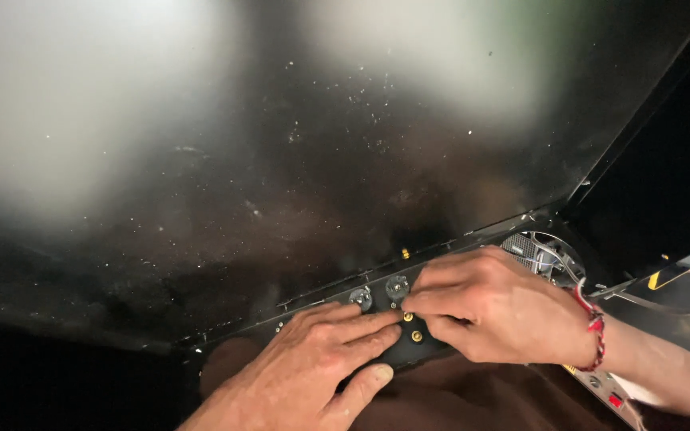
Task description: Attaching and aligning the back panel of an electronic device, ensuring connectors fit through the designated holes, and using pliers for adjustment.
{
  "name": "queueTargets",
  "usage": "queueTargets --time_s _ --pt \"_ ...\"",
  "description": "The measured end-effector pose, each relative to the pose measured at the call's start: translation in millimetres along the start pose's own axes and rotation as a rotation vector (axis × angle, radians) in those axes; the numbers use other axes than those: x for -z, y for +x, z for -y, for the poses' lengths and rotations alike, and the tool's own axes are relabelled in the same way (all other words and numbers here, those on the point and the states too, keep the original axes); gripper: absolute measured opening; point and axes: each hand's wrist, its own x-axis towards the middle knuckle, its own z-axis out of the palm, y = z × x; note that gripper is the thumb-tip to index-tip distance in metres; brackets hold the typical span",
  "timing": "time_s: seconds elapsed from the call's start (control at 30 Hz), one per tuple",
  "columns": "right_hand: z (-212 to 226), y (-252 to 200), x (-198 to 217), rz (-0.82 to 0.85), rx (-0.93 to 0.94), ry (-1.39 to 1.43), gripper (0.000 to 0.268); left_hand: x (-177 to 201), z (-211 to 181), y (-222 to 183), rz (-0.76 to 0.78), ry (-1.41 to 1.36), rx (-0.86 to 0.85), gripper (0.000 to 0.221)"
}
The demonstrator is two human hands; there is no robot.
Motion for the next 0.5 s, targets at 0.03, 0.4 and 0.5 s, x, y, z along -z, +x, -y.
queueTargets --time_s 0.03,0.4,0.5 --pt "-1.1 0.1 -1.4 0.018 -0.055 0.04 0.013 -0.2 0.8 0.2 -0.008 0.014 -0.019 0.041" --pt "-5.8 0.7 -10.6 0.17 -0.389 0.171 0.019 0.6 1.6 -4.3 0.045 -0.004 0.052 0.04" --pt "-7.4 3.0 -10.9 0.242 -0.389 0.215 0.023 2.1 1.4 -4.5 0.04 -0.003 0.031 0.039"
